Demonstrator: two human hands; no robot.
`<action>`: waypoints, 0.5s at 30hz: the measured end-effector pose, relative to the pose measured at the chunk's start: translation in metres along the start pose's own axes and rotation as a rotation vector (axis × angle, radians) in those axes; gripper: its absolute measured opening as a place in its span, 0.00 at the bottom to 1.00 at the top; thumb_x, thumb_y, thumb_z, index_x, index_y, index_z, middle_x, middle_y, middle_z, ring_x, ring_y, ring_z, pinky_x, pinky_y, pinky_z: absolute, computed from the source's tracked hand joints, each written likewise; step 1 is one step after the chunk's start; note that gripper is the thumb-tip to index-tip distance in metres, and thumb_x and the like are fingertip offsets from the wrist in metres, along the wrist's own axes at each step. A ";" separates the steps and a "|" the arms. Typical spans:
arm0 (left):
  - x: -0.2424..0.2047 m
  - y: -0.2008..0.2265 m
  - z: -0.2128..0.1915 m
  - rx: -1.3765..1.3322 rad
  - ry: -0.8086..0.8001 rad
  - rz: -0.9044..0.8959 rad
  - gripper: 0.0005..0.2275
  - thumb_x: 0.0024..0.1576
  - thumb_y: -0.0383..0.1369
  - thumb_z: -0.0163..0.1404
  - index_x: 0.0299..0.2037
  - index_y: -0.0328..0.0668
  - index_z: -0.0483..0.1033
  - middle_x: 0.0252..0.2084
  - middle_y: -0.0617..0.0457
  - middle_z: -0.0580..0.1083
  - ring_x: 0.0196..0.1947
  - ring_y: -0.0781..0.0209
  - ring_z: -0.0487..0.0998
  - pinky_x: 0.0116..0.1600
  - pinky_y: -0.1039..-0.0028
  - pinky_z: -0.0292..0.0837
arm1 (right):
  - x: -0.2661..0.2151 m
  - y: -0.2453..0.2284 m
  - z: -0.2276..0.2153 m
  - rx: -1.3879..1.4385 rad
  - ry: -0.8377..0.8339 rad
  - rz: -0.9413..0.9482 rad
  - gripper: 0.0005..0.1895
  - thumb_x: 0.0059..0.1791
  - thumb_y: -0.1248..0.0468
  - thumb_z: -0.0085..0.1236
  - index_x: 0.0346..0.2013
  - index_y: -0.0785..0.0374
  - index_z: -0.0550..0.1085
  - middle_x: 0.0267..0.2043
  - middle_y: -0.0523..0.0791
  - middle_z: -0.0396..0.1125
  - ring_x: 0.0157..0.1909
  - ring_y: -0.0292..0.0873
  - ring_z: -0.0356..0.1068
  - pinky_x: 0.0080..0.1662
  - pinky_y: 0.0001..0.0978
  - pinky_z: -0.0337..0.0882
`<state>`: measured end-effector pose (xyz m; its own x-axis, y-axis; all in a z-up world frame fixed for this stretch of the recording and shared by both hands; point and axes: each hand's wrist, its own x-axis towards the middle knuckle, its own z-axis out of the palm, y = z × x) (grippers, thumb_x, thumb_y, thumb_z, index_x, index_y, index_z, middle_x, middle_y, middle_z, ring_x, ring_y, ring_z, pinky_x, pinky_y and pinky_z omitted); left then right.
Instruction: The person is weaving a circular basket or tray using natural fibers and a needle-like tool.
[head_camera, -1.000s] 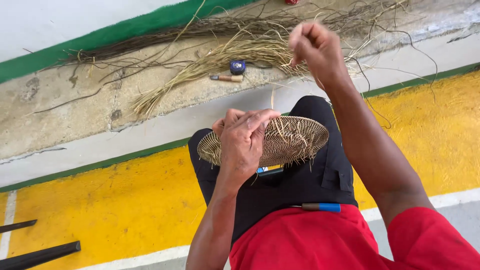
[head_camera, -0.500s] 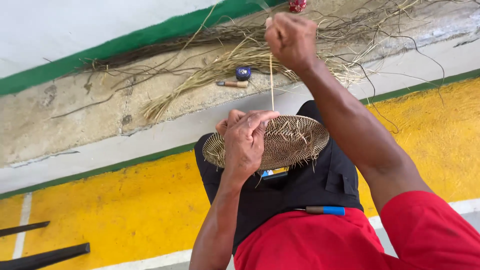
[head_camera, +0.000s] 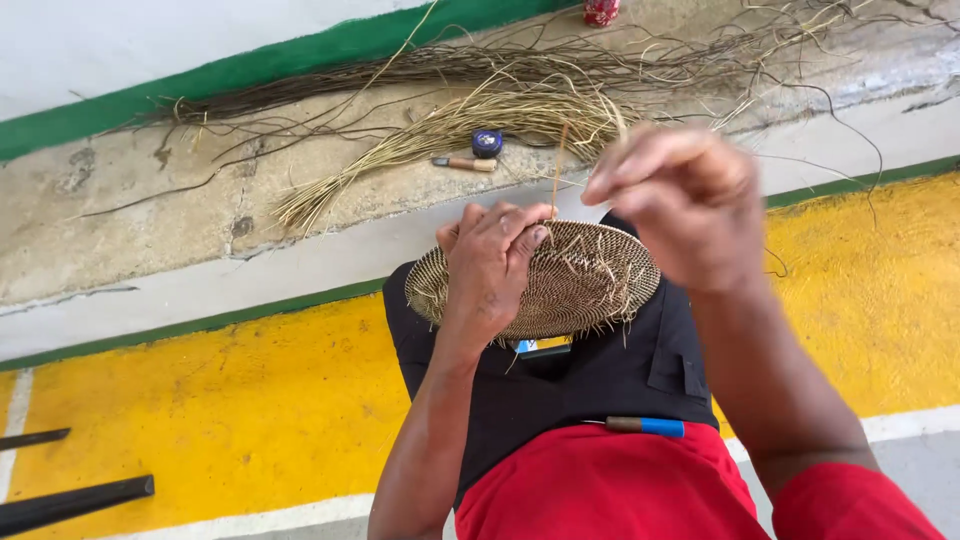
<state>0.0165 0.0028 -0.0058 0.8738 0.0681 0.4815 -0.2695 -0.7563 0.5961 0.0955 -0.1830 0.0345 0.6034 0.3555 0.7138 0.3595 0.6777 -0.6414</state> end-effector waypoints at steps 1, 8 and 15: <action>-0.002 0.002 -0.003 -0.018 -0.011 0.005 0.09 0.62 0.36 0.54 0.50 0.52 0.82 0.39 0.64 0.78 0.41 0.63 0.70 0.53 0.67 0.53 | -0.015 0.009 0.004 -0.098 0.098 0.099 0.07 0.54 0.71 0.59 0.45 0.63 0.71 0.43 0.45 0.71 0.45 0.38 0.76 0.48 0.29 0.78; -0.008 0.001 -0.002 -0.020 0.004 0.021 0.11 0.59 0.33 0.57 0.51 0.50 0.81 0.41 0.64 0.79 0.40 0.64 0.71 0.56 0.68 0.55 | -0.063 0.043 -0.001 -0.831 0.047 0.055 0.09 0.50 0.74 0.67 0.41 0.62 0.75 0.44 0.42 0.75 0.52 0.38 0.71 0.56 0.33 0.72; -0.008 -0.001 -0.002 -0.015 0.000 0.029 0.11 0.59 0.31 0.57 0.52 0.50 0.81 0.43 0.64 0.79 0.43 0.64 0.72 0.56 0.68 0.55 | -0.057 0.040 0.009 -0.921 0.100 0.118 0.09 0.49 0.71 0.69 0.40 0.60 0.76 0.42 0.41 0.75 0.51 0.37 0.71 0.54 0.30 0.73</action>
<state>0.0087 0.0045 -0.0090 0.8655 0.0466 0.4987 -0.3006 -0.7482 0.5915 0.0694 -0.1707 -0.0293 0.7148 0.3035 0.6301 0.6891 -0.1519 -0.7086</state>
